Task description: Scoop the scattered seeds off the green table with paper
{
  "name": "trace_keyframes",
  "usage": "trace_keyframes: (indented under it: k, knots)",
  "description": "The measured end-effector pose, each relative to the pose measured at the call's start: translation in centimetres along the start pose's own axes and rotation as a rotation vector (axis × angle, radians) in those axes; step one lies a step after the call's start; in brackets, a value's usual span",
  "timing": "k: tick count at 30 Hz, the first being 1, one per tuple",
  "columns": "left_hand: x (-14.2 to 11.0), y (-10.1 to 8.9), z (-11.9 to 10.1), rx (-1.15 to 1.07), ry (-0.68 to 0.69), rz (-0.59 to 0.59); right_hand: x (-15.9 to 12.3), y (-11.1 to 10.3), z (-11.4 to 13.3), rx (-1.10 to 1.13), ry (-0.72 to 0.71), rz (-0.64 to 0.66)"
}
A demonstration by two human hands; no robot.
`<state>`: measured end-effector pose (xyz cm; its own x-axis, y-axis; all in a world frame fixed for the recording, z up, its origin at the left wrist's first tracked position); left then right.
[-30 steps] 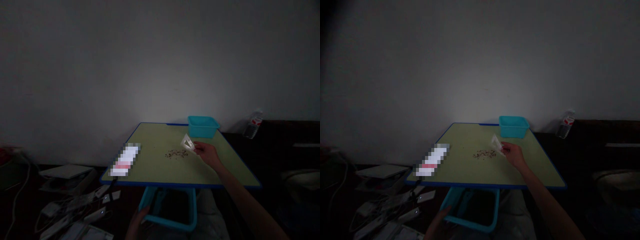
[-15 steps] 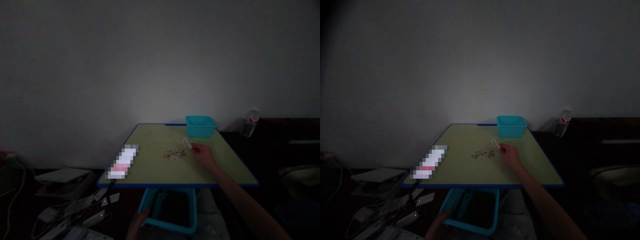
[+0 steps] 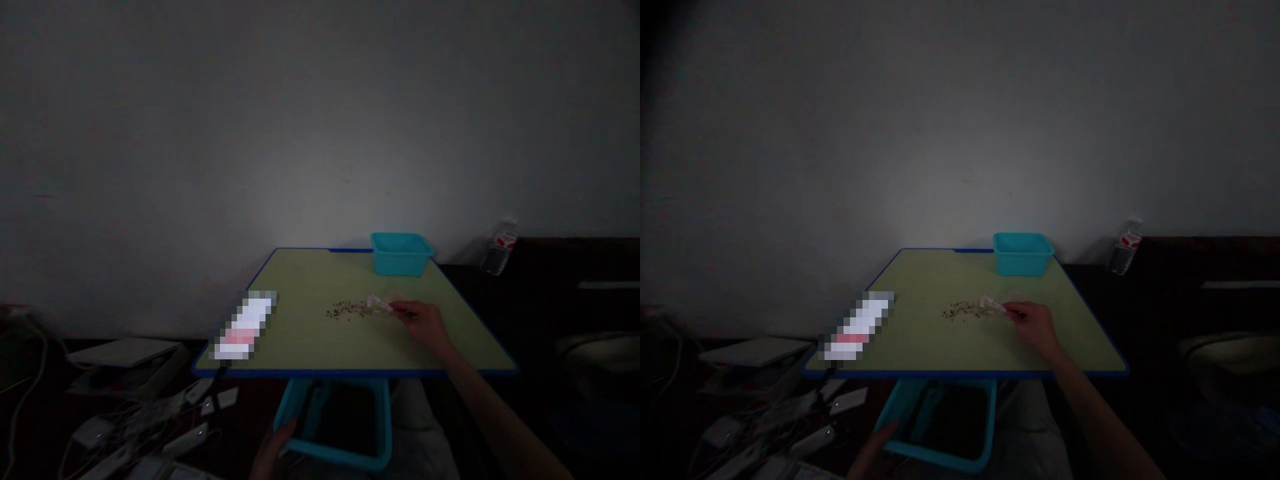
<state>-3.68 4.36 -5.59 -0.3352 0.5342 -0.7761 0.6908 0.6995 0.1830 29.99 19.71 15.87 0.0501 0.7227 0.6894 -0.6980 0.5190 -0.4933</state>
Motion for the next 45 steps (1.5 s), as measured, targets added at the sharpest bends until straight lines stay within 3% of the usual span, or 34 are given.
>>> trace_keyframes:
  k: [7, 11, 21, 27, 45]
  knots:
    - [-1.1, 0.2, 0.2, -0.035, -0.047, 0.008, -0.7, 2.9, 3.3, 0.018, -0.109, 0.11]
    - [-2.0, 0.4, -0.3, -0.015, -0.04, 0.021, -0.1, 3.9, 3.5, -0.076, -0.111, 0.121]
    - [-1.5, 0.3, -0.2, 0.001, -0.053, 0.007, 0.0, 3.3, 2.6, -0.062, -0.045, 0.113]
    - [-1.6, 0.6, -0.9, -0.015, 0.028, 0.011, -0.1, 3.5, 2.4, -0.114, -0.045, 0.106]
    - [-2.3, 0.3, -0.3, 0.013, -0.019, -0.019, 0.0, 2.7, 1.3, -0.148, -0.012, 0.048]
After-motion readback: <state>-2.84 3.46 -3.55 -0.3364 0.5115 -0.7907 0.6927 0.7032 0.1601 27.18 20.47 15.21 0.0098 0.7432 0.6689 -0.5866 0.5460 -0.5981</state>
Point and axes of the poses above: each hand's wrist, its own x-axis towards the middle knuckle, its own y-axis out of the palm, z = x × y, the point moved 7 cm from there along x, towards the middle knuckle, and after that the axes turned 13 degrees about -z, right-handed, at the moved point
